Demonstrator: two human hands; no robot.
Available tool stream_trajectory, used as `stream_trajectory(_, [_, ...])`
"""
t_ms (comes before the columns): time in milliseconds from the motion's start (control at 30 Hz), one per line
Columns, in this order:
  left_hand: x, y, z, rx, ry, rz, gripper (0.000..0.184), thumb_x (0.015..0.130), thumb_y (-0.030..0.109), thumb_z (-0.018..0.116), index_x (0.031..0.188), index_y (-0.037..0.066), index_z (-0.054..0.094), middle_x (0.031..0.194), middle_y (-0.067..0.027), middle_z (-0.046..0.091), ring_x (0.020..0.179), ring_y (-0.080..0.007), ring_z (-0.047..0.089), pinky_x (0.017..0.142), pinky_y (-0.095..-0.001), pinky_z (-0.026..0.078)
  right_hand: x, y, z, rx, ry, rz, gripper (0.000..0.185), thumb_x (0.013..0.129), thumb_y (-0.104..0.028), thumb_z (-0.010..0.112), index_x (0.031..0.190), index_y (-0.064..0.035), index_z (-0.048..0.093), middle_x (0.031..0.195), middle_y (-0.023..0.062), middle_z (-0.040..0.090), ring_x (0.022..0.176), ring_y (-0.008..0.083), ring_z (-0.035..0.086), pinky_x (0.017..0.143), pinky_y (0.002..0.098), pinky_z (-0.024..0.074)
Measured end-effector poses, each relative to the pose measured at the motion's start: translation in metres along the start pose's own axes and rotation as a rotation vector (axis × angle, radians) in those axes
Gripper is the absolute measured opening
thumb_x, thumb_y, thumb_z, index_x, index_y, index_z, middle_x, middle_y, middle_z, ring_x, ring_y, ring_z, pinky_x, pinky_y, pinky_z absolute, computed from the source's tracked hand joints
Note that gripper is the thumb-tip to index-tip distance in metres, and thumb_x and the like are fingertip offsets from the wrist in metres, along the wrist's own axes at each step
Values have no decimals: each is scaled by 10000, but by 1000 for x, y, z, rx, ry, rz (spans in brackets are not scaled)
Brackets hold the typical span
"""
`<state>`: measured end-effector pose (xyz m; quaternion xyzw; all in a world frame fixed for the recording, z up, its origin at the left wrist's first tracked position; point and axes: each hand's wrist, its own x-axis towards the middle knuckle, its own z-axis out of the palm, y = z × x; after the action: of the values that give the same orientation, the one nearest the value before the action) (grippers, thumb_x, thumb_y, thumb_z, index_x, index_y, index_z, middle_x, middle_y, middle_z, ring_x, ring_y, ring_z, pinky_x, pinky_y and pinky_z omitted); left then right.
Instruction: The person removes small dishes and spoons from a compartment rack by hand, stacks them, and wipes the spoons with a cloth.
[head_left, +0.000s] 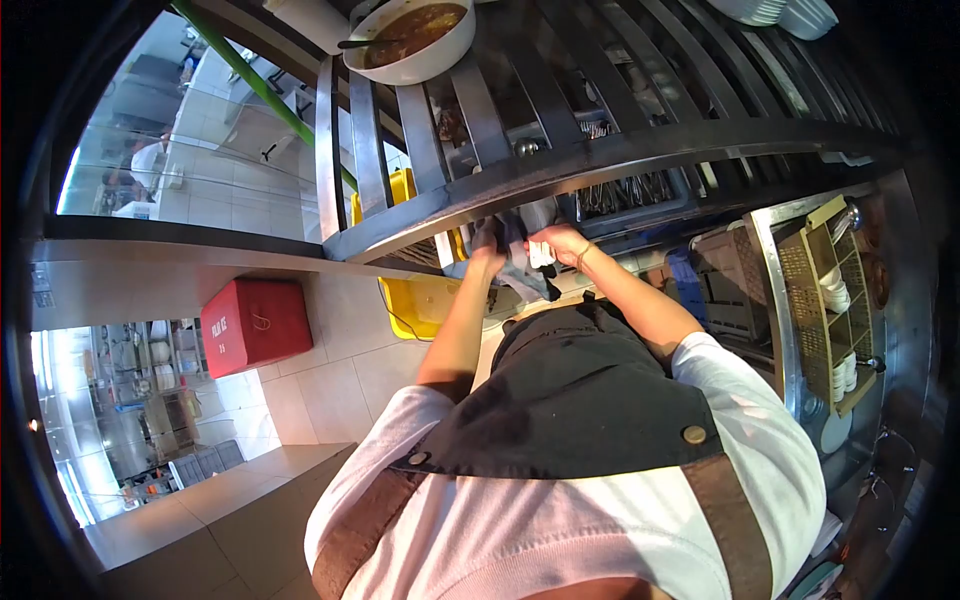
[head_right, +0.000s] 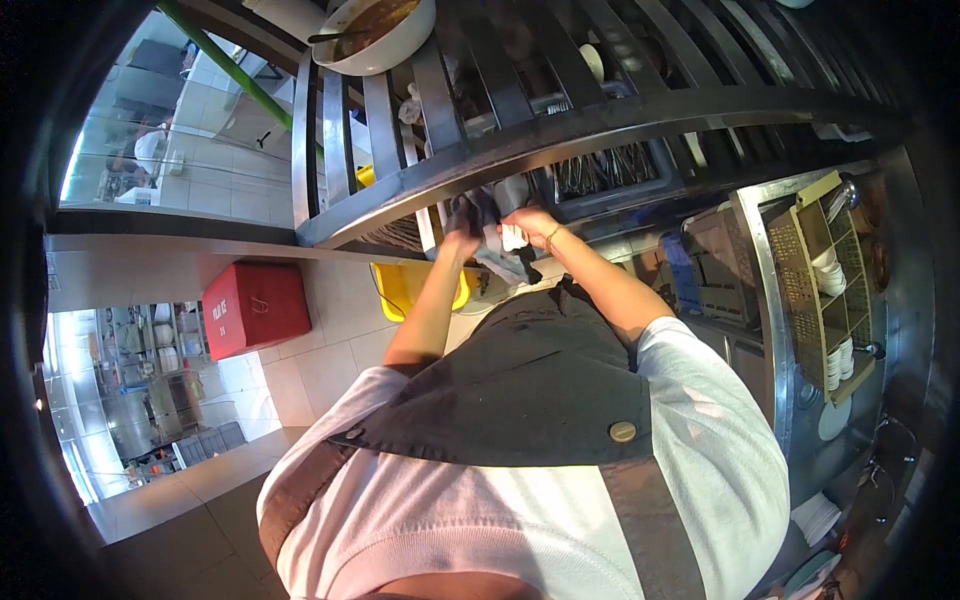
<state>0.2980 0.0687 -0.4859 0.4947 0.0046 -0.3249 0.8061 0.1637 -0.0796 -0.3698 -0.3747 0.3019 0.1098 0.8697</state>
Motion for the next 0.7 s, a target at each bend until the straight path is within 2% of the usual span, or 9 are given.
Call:
stream_trajectory(100, [-78, 61, 81, -407, -167, -207, 294, 918, 82, 357, 1193, 38, 455, 1179, -116, 511, 1030, -238, 531, 890, -358, 436, 3, 7, 4, -113, 137, -45, 107, 728, 31, 580, 823, 79, 592, 720, 132, 613, 614, 231, 621, 518, 352, 502])
stream_trajectory(233, [-83, 52, 62, -198, -189, -122, 281, 882, 47, 410, 1154, 1, 462, 1120, -156, 531, 975, -249, 555, 835, -351, 469, 1, 8, 13, -294, 129, -69, 194, 706, -65, 601, 836, 78, 617, 760, 139, 631, 658, 215, 622, 554, 358, 486])
stream_trajectory(333, [-99, 53, 56, -51, -112, -93, 174, 817, 24, 496, 975, 29, 569, 859, -73, 601, 782, -184, 597, 713, -320, 503, 8, 16, 13, -645, 180, -94, 385, 675, -204, 666, 908, 97, 609, 833, 188, 647, 767, 218, 640, 642, 316, 491])
stream_trajectory(367, [-100, 56, 59, -54, -109, -88, 174, 817, 24, 496, 975, 29, 569, 859, -73, 601, 782, -184, 597, 713, -320, 503, 12, 19, 14, -650, 176, -94, 385, 675, -204, 666, 908, 97, 609, 833, 188, 647, 767, 218, 640, 642, 316, 491])
stream_trajectory(433, [-99, 56, 60, 232, 88, 26, 162, 811, 26, 509, 954, 23, 584, 853, -60, 608, 763, -161, 598, 708, -310, 498, 25, 35, 11, -661, 77, -180, 143, 725, -61, 603, 821, 43, 623, 717, 96, 628, 604, 164, 597, 509, 304, 453])
stream_trajectory(500, [-85, 51, 60, 323, 191, 7, 212, 827, 25, 499, 1030, 13, 562, 949, -57, 605, 841, -165, 592, 738, -301, 489, 25, 40, 15, -619, 62, -161, 129, 743, -59, 597, 826, 36, 619, 715, 91, 623, 597, 164, 593, 509, 303, 454])
stream_trajectory(567, [-69, 39, 63, 303, 305, 282, 421, 751, -50, 490, 1170, -11, 475, 1135, -87, 543, 1019, -198, 533, 845, -275, 430, 16, 33, 29, -525, 45, -141, 102, 779, -56, 585, 837, 23, 611, 711, 81, 611, 584, 163, 585, 509, 301, 457])
stream_trajectory(633, [-71, 50, 78, 249, 354, 265, 427, 778, -25, 492, 1202, -3, 449, 1187, -88, 509, 1091, -190, 485, 889, -274, 396, -14, 16, 50, -385, 21, -127, 81, 787, -49, 589, 839, 12, 602, 728, 73, 605, 597, 164, 584, 509, 300, 473])
stream_trajectory(700, [-42, 46, 63, -307, 149, 255, 298, 933, 116, 374, 1211, 40, 449, 1107, -69, 558, 1022, -185, 525, 876, -294, 419, -30, 7, 58, -365, -22, -148, 79, 767, -27, 613, 838, 3, 596, 751, 70, 608, 620, 164, 588, 523, 293, 495])
